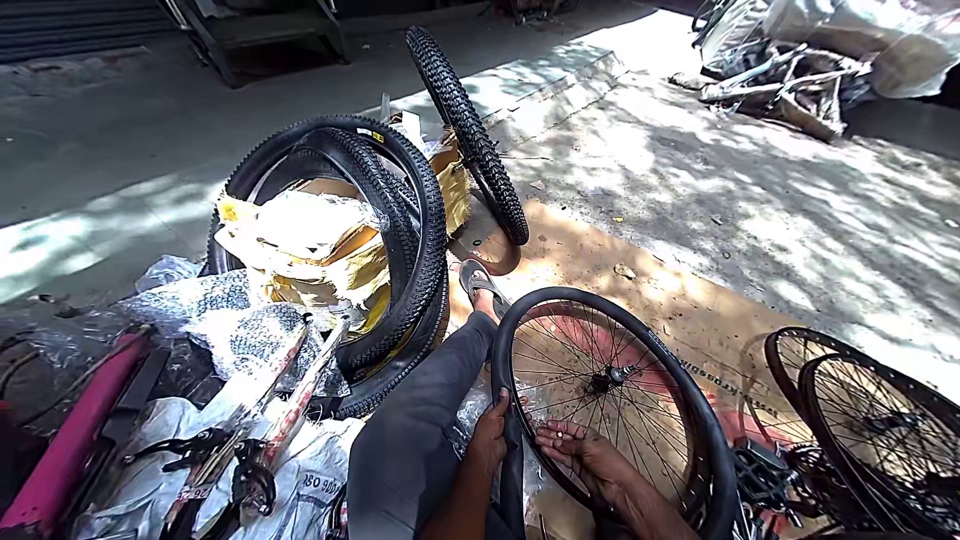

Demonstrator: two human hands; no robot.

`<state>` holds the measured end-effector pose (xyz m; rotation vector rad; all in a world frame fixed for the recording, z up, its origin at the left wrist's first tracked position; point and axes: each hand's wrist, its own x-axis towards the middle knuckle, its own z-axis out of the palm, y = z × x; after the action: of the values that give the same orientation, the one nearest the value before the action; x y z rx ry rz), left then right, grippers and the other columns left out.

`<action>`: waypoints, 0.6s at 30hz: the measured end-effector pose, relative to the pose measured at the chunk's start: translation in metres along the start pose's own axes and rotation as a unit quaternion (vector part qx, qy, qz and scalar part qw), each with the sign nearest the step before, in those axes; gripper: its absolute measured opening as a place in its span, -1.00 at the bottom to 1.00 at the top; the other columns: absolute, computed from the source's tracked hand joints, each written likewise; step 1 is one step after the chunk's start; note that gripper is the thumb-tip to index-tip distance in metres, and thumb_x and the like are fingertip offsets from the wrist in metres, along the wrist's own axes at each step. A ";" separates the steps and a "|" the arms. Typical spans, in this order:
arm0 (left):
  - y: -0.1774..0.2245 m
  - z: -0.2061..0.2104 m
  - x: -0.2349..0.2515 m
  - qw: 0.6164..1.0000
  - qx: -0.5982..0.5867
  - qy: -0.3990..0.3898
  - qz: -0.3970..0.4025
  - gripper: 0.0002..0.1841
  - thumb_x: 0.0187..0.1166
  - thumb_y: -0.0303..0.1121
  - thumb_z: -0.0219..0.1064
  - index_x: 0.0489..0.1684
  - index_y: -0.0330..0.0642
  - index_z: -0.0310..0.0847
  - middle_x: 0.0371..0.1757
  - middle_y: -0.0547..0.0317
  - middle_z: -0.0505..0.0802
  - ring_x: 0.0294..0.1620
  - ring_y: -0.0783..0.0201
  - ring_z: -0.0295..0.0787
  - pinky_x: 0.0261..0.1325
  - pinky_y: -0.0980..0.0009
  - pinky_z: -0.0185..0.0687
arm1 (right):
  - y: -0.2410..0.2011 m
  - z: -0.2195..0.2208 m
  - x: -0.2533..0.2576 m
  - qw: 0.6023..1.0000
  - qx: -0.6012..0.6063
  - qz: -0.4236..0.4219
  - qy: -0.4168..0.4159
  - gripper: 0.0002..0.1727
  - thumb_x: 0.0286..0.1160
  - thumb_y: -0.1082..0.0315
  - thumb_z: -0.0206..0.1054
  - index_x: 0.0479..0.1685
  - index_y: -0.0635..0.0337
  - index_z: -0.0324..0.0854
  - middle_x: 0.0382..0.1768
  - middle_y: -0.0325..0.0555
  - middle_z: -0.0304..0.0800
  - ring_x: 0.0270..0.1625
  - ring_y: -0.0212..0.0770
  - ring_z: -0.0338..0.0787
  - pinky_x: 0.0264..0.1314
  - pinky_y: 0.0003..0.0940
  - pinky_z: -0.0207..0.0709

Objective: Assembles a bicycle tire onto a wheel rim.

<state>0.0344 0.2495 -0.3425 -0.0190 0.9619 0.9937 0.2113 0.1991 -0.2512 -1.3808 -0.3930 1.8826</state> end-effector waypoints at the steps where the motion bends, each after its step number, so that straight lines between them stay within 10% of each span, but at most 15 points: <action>1: 0.001 -0.002 0.002 1.000 -0.001 -0.003 -0.004 -0.50 0.86 -0.10 0.07 0.59 -0.28 0.31 0.06 -0.22 0.85 -0.18 -0.01 0.88 -0.11 0.12 0.84 | 0.001 0.000 0.000 1.000 0.001 0.000 -0.002 -0.67 0.53 0.79 0.14 0.21 0.49 0.57 0.08 0.23 0.86 0.10 0.03 0.91 0.23 -0.15 0.79; 18: -0.004 0.003 0.001 0.999 0.041 -0.008 0.019 -0.50 0.83 -0.10 0.13 0.60 -0.21 0.33 0.09 -0.17 0.82 -0.24 0.05 0.84 -0.17 0.18 0.82 | -0.002 -0.010 0.003 0.997 -0.054 -0.049 -0.003 -0.75 0.48 0.68 0.36 0.11 0.47 0.67 -0.01 0.20 0.89 -0.02 -0.01 0.93 0.11 -0.18 0.83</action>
<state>0.0395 0.2493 -0.3429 0.0751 0.9906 0.9864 0.2205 0.2008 -0.2559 -1.3997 -0.5636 1.8086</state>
